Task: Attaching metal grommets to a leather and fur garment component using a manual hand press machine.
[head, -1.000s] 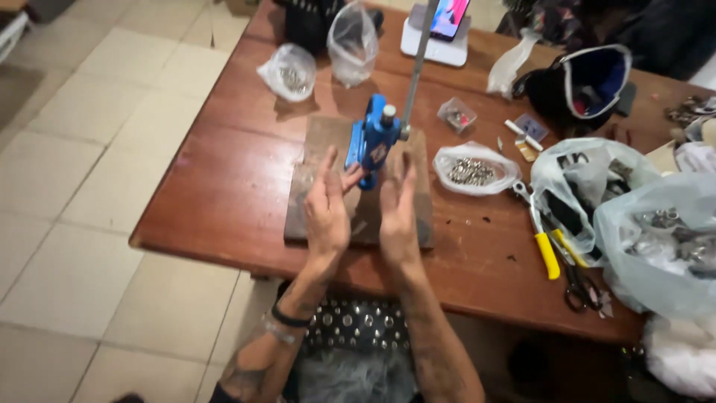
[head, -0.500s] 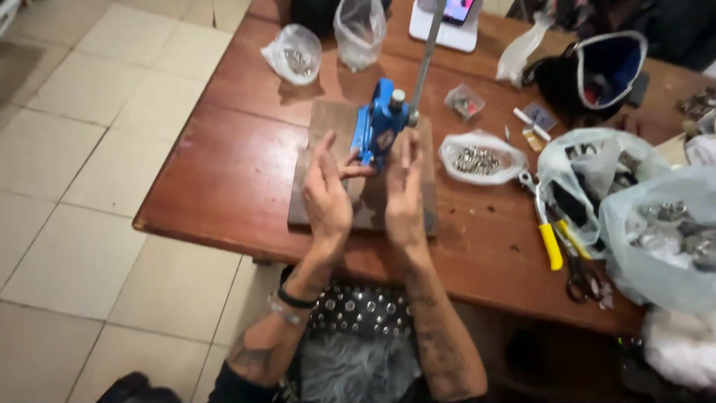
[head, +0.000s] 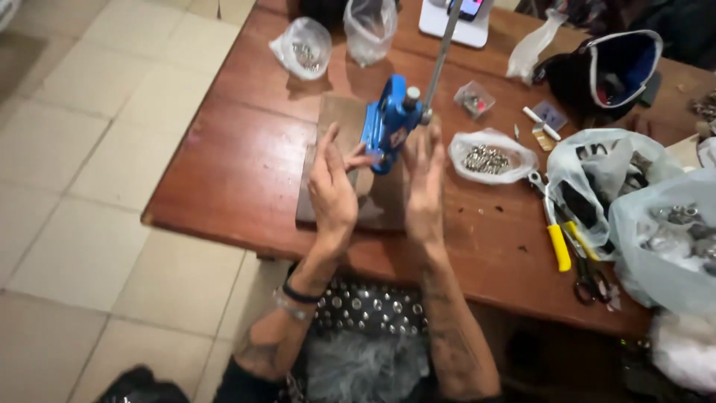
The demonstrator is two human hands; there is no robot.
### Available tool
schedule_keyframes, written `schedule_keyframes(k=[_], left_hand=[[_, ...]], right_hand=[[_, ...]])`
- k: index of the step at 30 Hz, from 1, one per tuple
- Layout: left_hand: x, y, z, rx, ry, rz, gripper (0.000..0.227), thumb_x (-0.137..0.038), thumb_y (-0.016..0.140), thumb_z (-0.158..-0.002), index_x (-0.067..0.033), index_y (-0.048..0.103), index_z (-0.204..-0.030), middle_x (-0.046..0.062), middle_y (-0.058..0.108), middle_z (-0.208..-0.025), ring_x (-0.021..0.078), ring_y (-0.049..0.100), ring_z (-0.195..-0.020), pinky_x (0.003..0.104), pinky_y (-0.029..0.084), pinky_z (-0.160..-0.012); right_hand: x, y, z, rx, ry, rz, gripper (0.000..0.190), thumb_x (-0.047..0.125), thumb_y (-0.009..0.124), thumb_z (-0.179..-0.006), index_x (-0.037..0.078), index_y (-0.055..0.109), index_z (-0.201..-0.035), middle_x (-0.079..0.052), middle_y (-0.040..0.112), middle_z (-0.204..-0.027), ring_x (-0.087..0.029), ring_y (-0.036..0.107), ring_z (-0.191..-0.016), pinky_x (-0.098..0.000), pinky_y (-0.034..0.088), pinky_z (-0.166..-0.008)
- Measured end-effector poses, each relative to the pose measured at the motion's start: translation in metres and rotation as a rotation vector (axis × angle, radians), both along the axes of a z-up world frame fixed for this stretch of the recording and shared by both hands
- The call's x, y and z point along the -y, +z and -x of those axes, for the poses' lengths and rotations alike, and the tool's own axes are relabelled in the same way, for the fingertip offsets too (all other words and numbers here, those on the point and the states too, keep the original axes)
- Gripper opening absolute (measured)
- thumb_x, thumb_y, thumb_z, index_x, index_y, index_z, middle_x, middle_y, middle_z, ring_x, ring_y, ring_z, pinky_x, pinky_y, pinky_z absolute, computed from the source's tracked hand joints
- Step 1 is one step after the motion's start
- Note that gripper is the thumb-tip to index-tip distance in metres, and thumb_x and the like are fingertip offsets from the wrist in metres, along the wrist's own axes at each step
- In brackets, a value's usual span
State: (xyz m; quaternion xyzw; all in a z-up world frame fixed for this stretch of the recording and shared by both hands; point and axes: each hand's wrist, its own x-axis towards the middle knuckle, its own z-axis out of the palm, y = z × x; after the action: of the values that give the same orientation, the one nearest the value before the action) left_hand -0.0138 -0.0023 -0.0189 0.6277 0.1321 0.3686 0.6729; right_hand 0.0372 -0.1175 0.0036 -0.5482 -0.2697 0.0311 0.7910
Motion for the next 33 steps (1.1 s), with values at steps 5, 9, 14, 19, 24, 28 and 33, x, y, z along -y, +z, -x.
schedule_keyframes(k=[5,9,14,19,24,28,33], left_hand=[[-0.001,0.038,0.006,-0.227,0.074,0.015,0.048,-0.026,0.049,-0.109,-0.0075,0.05,-0.154,0.015,0.077,-0.118,0.0354,0.069,-0.104,0.043,0.052,-0.089],[-0.02,-0.014,-0.028,0.14,-0.109,-0.401,0.06,-0.003,0.072,-0.093,0.0029,0.05,-0.148,0.022,0.07,-0.131,0.0291,0.068,-0.122,0.038,0.052,-0.102],[-0.014,-0.008,-0.03,-0.025,-0.136,-0.206,0.051,-0.007,0.084,-0.08,-0.0014,0.067,-0.129,0.015,0.079,-0.113,0.0197,0.078,-0.105,0.031,0.061,-0.09],[-0.009,0.029,-0.016,-0.291,-0.052,-0.176,0.061,-0.009,0.089,-0.07,-0.005,0.068,-0.127,0.013,0.082,-0.097,0.0192,0.077,-0.089,0.031,0.059,-0.08],[-0.013,0.024,-0.016,-0.218,-0.183,0.038,0.057,-0.007,0.083,-0.077,-0.0056,0.067,-0.132,0.012,0.08,-0.104,0.0168,0.073,-0.083,0.029,0.057,-0.062],[-0.026,0.011,-0.023,-0.086,-0.211,-0.203,0.041,-0.006,0.084,-0.084,-0.0006,0.071,-0.122,0.016,0.081,-0.106,0.0159,0.079,-0.1,0.027,0.064,-0.08],[-0.032,0.03,-0.014,-0.196,-0.294,-0.38,0.052,-0.004,0.079,-0.082,0.0002,0.064,-0.132,0.014,0.078,-0.114,0.019,0.076,-0.108,0.03,0.061,-0.091]], right_hand=[[0.01,-0.021,-0.029,0.131,-0.065,0.235,0.058,0.034,0.042,-0.117,-0.006,0.031,-0.158,-0.017,0.034,-0.155,-0.022,0.032,-0.144,-0.0375,0.026,-0.125],[0.05,-0.014,-0.025,0.029,-0.266,0.038,0.048,0.032,0.044,-0.112,0.001,0.041,-0.148,-0.018,0.043,-0.156,-0.025,0.05,-0.144,-0.0365,0.034,-0.125],[0.075,-0.035,-0.002,-0.156,-0.416,0.063,0.039,0.037,0.036,-0.112,0.008,0.042,-0.137,-0.02,0.068,-0.134,-0.025,0.058,-0.129,-0.036,0.039,-0.11],[0.087,-0.055,0.005,-0.15,-0.37,0.024,0.037,0.038,0.038,-0.112,0.007,0.045,-0.132,-0.02,0.068,-0.13,-0.025,0.062,-0.128,-0.0369,0.044,-0.111],[0.091,-0.063,0.006,-0.022,-0.427,0.06,0.039,0.038,0.041,-0.115,0.002,0.05,-0.128,-0.022,0.07,-0.128,-0.025,0.063,-0.126,-0.0366,0.042,-0.116],[0.09,-0.052,0.012,-0.042,-0.516,0.124,0.042,0.038,0.039,-0.115,0.001,0.051,-0.129,-0.022,0.071,-0.126,-0.025,0.065,-0.123,-0.0367,0.042,-0.114],[0.089,-0.052,0.013,-0.05,-0.454,0.108,0.041,0.038,0.037,-0.114,0.001,0.05,-0.129,-0.02,0.07,-0.127,-0.025,0.066,-0.123,-0.036,0.047,-0.111]])
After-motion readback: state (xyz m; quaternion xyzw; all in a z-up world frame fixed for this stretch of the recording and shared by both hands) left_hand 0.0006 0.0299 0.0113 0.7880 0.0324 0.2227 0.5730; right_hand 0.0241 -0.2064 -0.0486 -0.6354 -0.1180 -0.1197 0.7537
